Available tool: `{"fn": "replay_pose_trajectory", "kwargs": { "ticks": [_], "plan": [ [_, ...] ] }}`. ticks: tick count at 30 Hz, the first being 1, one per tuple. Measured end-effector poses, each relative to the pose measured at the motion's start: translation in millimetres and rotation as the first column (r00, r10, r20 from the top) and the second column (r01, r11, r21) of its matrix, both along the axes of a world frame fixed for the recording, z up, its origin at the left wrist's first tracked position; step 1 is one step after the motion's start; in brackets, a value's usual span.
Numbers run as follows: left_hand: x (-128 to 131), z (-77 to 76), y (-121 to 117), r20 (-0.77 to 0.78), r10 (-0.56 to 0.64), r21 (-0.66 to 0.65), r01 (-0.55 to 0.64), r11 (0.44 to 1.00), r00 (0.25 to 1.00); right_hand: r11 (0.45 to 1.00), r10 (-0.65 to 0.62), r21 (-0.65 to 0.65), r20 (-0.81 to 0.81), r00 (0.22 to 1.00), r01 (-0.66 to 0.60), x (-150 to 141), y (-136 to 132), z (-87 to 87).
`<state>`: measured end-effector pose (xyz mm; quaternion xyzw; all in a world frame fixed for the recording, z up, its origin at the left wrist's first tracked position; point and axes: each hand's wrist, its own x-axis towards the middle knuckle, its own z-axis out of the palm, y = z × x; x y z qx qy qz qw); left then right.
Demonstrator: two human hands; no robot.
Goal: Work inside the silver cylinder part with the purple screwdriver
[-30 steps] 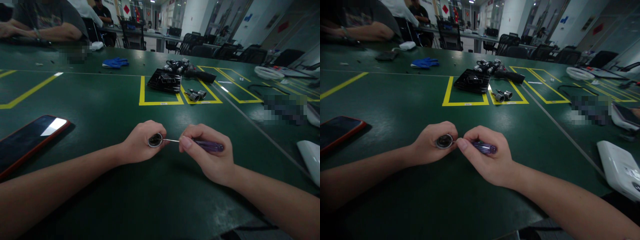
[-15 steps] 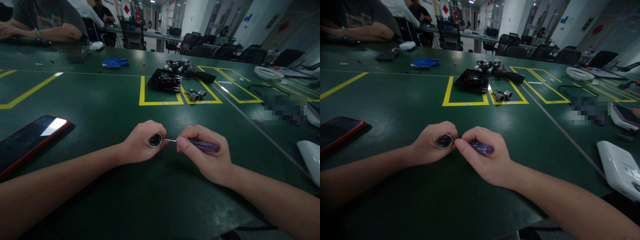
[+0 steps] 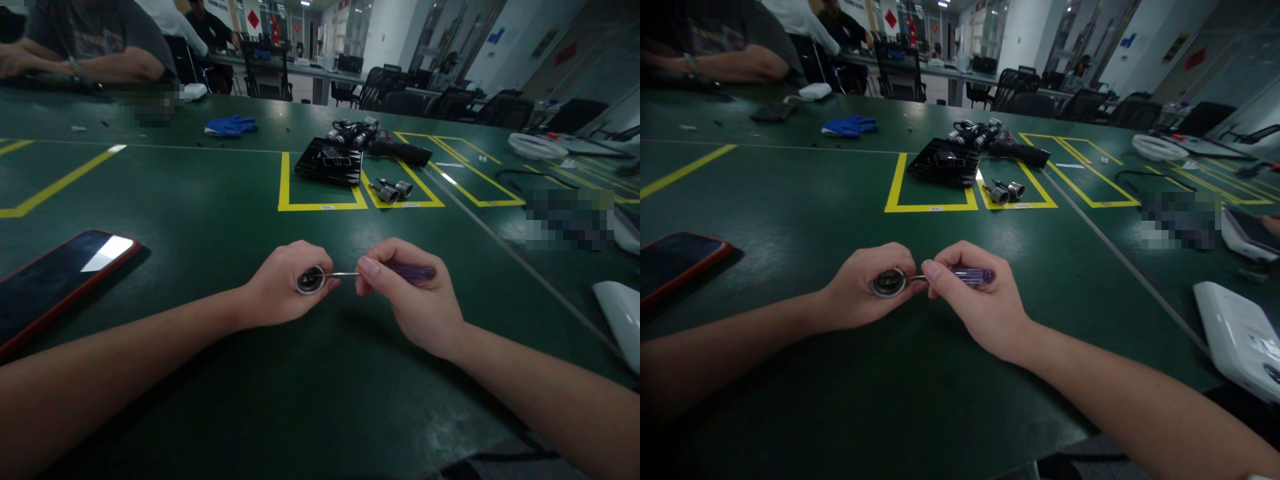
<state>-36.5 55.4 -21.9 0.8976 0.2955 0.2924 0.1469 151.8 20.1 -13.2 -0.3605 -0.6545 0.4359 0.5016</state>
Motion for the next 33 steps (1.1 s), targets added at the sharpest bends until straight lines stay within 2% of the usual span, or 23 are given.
{"fn": "replay_pose_trajectory", "kwargs": {
  "ticks": [4,9,15,18,25,33],
  "plan": [
    [0,-0.8,0,0.003,0.006,0.001,-0.006,1.0,1.0,1.0,0.015,-0.021,-0.058,0.998,-0.017,0,1,-4.7],
    [-1,-1.2,0,0.005,0.004,-0.007,-0.003,1.0,1.0,1.0,0.004,-0.01,-0.048,0.999,-0.005,0,1,-4.0],
    [-1,-1.8,2,0.025,-0.016,0.019,0.015,1.0,1.0,0.995,-0.025,0.102,0.124,0.992,0.013,1,-3,8.0],
    [-1,-1.8,2,0.028,-0.017,0.021,0.016,1.0,0.999,0.991,-0.034,0.135,0.159,0.987,0.012,1,-4,11.0],
    [0,-0.5,0,0.0,0.008,0.003,-0.008,1.0,1.0,1.0,-0.007,0.01,0.013,1.0,0.007,0,0,-0.4],
    [-1,-1.3,0,0.009,-0.004,-0.002,0.004,1.0,1.0,1.0,0.02,-0.021,-0.048,0.999,-0.021,0,1,-4.0]
  ]
}}
